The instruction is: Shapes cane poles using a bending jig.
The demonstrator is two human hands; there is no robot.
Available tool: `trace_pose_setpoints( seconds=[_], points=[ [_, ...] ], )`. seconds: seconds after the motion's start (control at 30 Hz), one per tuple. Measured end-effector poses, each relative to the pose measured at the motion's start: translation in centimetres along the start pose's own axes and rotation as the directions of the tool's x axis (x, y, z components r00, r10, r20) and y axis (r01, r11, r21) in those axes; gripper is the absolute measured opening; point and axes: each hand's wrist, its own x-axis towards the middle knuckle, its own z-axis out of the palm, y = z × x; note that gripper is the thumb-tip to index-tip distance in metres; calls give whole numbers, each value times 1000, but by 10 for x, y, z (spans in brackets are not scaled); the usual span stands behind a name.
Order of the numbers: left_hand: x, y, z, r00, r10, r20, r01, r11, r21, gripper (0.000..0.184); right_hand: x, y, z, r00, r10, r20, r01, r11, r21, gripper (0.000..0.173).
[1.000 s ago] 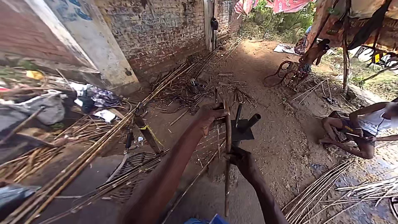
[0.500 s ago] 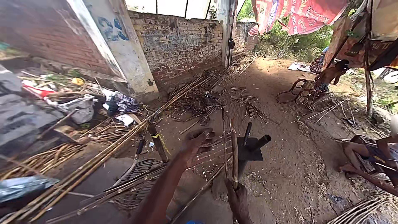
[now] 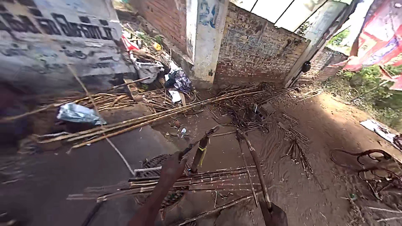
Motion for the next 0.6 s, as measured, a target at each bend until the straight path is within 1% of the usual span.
trace_pose_setpoints(
  seconds=[0.07,0.13,0.2,0.3,0.43,0.5,0.6],
  points=[
    [31,0,6,995,-91,37,87,993,85,49,48,-28,-3,997,-47,62,53,992,-112,49],
    [48,0,15,985,-155,80,142,979,148,51,88,-49,0,989,-79,128,105,972,-209,44],
    [63,2,25,981,-163,109,140,971,192,50,126,-64,9,983,-105,151,144,950,-276,45],
    [75,6,40,985,-148,84,131,974,182,49,174,-89,16,976,-98,194,161,924,-346,47],
    [84,16,44,977,-205,61,189,960,205,57,213,-112,18,956,-90,279,219,852,-476,48],
    [89,18,40,970,-237,54,221,952,210,59,222,-117,13,950,-91,297,235,836,-495,48],
    [93,18,37,966,-256,45,243,949,200,59,233,-116,3,946,-110,306,258,828,-498,50]
  ],
)
